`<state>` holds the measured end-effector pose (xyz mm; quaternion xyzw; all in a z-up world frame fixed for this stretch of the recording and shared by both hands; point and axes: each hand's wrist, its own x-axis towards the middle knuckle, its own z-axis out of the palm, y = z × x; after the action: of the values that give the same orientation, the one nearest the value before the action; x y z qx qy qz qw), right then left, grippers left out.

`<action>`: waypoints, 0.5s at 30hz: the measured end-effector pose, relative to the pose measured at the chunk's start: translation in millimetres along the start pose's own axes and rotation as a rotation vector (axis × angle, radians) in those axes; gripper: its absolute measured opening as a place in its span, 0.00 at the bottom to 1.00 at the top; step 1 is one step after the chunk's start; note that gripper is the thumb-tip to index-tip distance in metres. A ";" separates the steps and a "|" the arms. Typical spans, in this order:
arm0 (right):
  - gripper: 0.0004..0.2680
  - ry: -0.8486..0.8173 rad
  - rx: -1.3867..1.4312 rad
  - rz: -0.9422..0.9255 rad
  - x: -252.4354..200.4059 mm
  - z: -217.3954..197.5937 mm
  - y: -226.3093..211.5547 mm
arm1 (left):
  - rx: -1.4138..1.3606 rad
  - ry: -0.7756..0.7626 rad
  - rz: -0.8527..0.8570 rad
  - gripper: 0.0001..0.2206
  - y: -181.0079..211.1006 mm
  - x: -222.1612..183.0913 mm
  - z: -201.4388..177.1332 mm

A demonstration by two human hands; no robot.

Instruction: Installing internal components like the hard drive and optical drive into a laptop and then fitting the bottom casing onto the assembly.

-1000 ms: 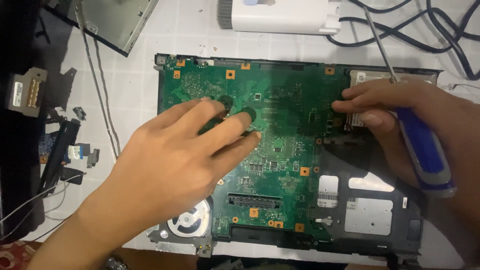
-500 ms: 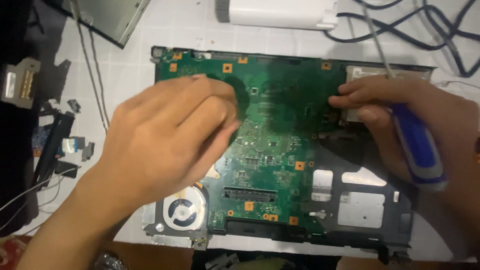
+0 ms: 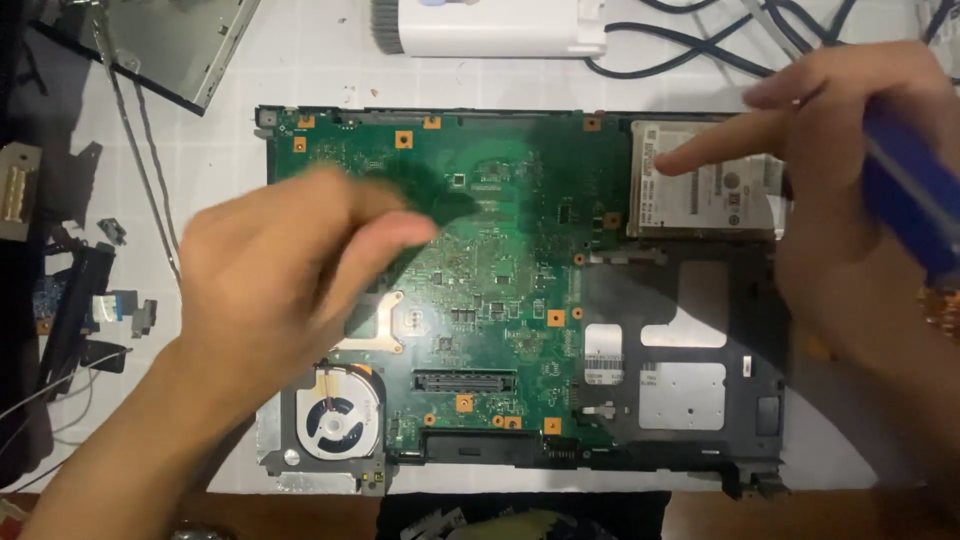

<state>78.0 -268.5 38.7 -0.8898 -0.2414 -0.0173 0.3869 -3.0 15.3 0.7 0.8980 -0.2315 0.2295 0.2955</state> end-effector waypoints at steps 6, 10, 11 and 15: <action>0.17 -0.008 0.263 -0.144 5.5 1.8 44.7 | 0.126 -0.307 -0.065 0.35 -5.3 -8.3 19.4; 0.16 0.017 0.261 -0.144 6.3 2.8 44.4 | 0.102 -0.451 -0.048 0.38 7.7 3.3 16.0; 0.16 0.024 0.282 -0.098 6.2 3.0 44.5 | 0.125 -0.480 -0.019 0.38 9.4 4.5 17.3; 0.16 0.048 0.452 0.038 8.0 3.5 51.0 | 0.187 -0.554 0.005 0.39 12.0 6.8 22.2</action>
<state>107.2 -292.5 3.3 -0.7843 -0.2130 0.0231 0.5822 1.8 -9.4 -6.4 0.9493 -0.2832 -0.0032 0.1363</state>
